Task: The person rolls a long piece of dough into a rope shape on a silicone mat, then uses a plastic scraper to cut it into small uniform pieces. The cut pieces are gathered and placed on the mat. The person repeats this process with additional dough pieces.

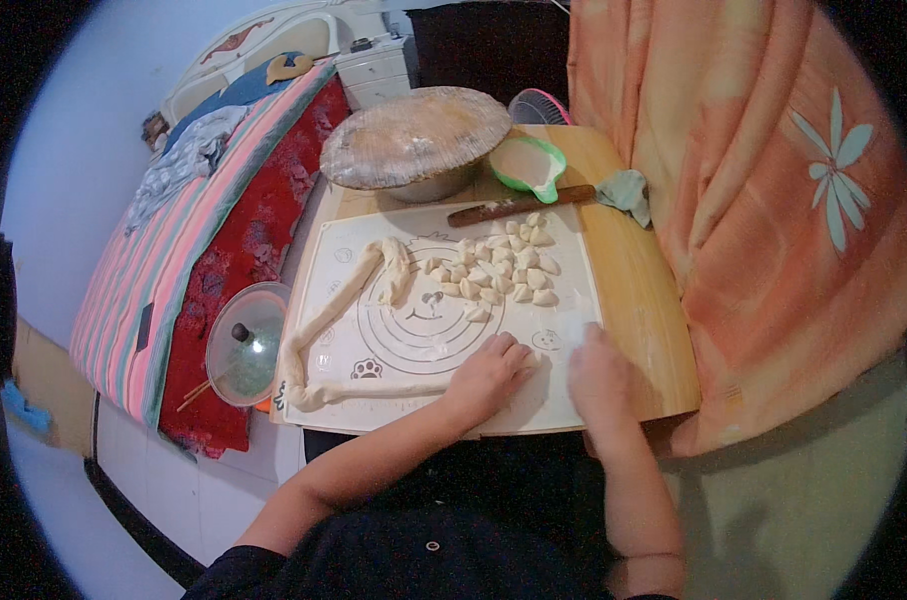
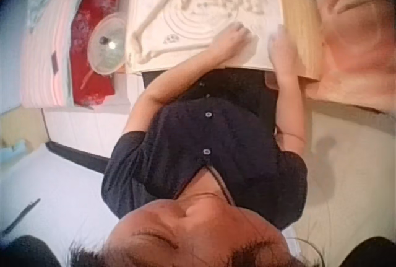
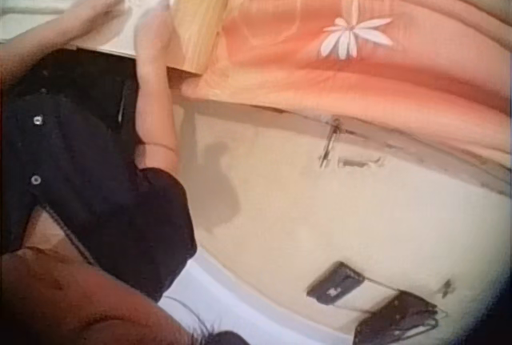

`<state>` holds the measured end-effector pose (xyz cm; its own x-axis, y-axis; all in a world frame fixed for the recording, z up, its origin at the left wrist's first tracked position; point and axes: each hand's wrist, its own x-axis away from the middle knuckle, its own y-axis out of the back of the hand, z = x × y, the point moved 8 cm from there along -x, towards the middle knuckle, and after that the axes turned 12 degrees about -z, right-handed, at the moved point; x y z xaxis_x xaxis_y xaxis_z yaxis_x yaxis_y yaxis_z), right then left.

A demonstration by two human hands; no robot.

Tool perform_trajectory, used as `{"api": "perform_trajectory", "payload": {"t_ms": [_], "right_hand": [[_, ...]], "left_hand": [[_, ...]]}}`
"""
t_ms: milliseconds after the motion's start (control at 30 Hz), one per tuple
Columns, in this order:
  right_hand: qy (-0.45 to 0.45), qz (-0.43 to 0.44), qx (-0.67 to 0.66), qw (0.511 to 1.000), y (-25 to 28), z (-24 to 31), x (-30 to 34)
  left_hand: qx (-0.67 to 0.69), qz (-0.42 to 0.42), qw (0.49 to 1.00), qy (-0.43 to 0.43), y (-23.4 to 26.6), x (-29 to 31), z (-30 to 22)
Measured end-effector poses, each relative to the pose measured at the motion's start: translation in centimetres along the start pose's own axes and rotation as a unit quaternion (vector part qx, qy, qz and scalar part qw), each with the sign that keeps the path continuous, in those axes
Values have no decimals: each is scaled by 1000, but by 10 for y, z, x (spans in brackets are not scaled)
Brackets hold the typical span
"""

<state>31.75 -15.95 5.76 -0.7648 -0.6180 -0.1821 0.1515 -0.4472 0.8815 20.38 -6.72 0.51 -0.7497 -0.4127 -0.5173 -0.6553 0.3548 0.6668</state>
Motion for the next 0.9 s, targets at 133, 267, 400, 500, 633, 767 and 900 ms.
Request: {"api": "perform_trajectory", "payload": {"t_ms": [133,267,400,500,633,767,900], "right_hand": [[59,36,23,997,-34,26,6],[37,3,16,999,-28,18,2],[50,13,-10,999,-26,16,4],[33,-2,-22,999,-17,17,2],[46,-8,-53,998,5,40,13],[65,15,-15,998,-7,40,12],[64,56,6,996,-20,40,16]], "left_hand": [[-61,27,998,-10,-6,-2,0],[-97,6,995,-13,11,2,-8],[-44,-4,999,27,23,8,0],[0,-44,998,51,26,10,11],[27,-60,996,58,27,11,14],[40,-68,996,45,30,9,11],[36,-61,997,43,26,14,11]]}}
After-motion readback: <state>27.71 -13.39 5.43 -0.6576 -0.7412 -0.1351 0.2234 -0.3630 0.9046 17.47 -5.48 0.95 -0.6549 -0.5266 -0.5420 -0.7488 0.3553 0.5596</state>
